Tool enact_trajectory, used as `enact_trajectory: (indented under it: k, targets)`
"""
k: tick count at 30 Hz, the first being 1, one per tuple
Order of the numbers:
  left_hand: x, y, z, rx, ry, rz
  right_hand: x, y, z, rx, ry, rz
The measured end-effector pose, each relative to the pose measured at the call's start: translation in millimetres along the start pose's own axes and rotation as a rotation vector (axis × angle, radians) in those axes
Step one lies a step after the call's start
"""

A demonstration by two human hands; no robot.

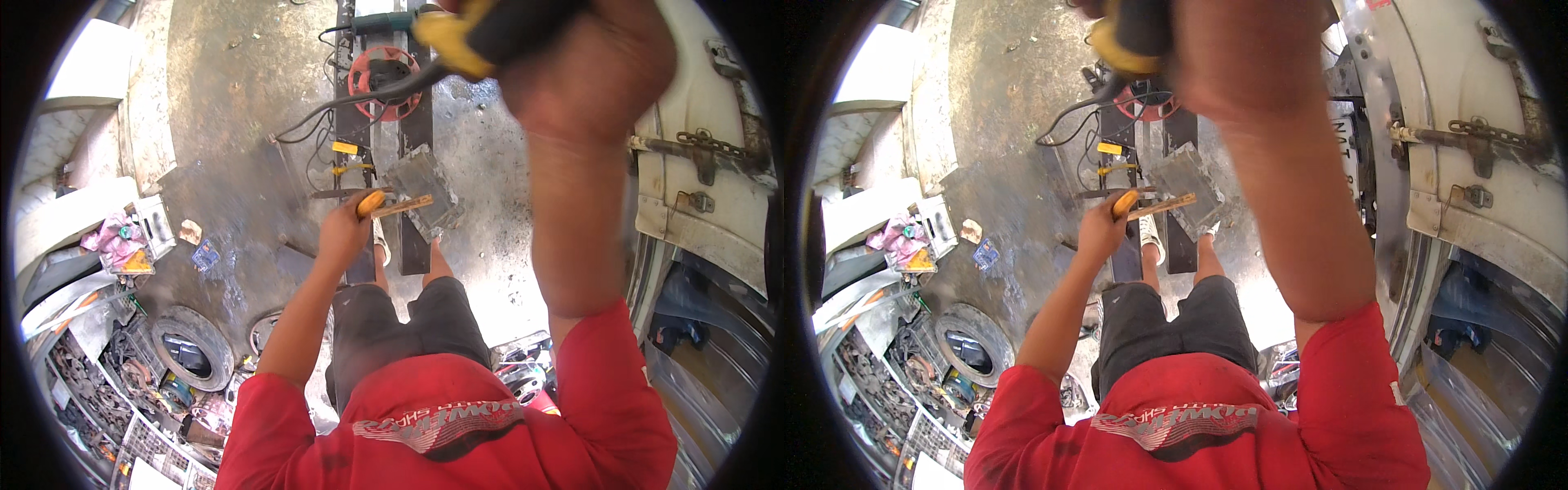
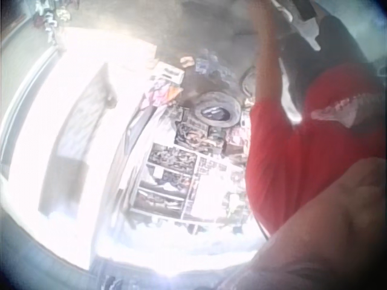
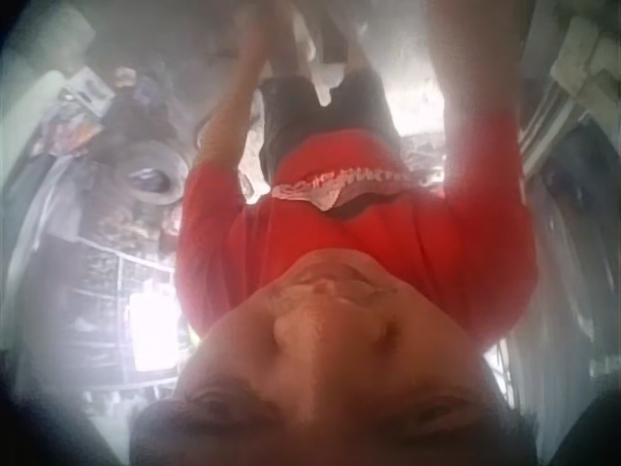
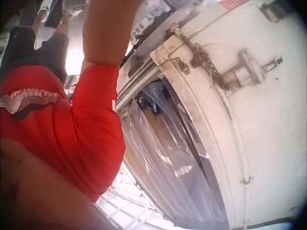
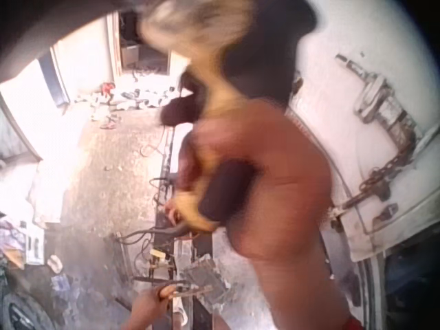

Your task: The person uses a yellow power drill to create holes in a rectangular metal plate clamped to a workbench. They secure the plate with a clamp, drill multiple holes, and use a hammer to tap the drill bit for alignment. The person also uses a screwdriver to adjust the drill chuck.

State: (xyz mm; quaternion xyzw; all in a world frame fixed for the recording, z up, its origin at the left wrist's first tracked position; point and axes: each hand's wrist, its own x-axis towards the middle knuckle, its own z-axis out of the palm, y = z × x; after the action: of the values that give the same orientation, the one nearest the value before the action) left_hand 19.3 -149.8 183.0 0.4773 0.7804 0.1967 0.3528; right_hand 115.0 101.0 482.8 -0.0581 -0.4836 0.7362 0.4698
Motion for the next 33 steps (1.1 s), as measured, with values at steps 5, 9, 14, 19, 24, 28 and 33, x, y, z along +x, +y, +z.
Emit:
enact_trajectory:
  k: [5, 9, 14, 19, 24, 28, 33]
  targets:
    - [59, 0, -17, 0.212, 0.182, 0.011, -34, -120, -14, -0.119, -0.039, 0.354]
    - [69, -10, -45, 0.214, 0.085, -0.021, -98, -166, -39, -0.245, 0.003, 0.235]
    - [81, -61, -6, 0.506, -0.084, 0.101, -212, -181, -25, -0.154, 0.512, 0.373]
    - [100, -59, 3, 0.73, -0.273, 0.244, -288, -160, -16, -0.104, 0.944, 0.613]
    - [134, -97, 10, 0.805, -0.575, 0.033, -348, -131, -32, -0.164, 1.049, 0.799]
    - [142, -113, 24, 0.64, -0.58, -0.043, -375, -112, -42, -0.148, 1.033, 0.897]
    - [147, -64, 1, 0.597, -0.557, 0.043, -396, -102, -49, -0.136, 1.063, 0.971]
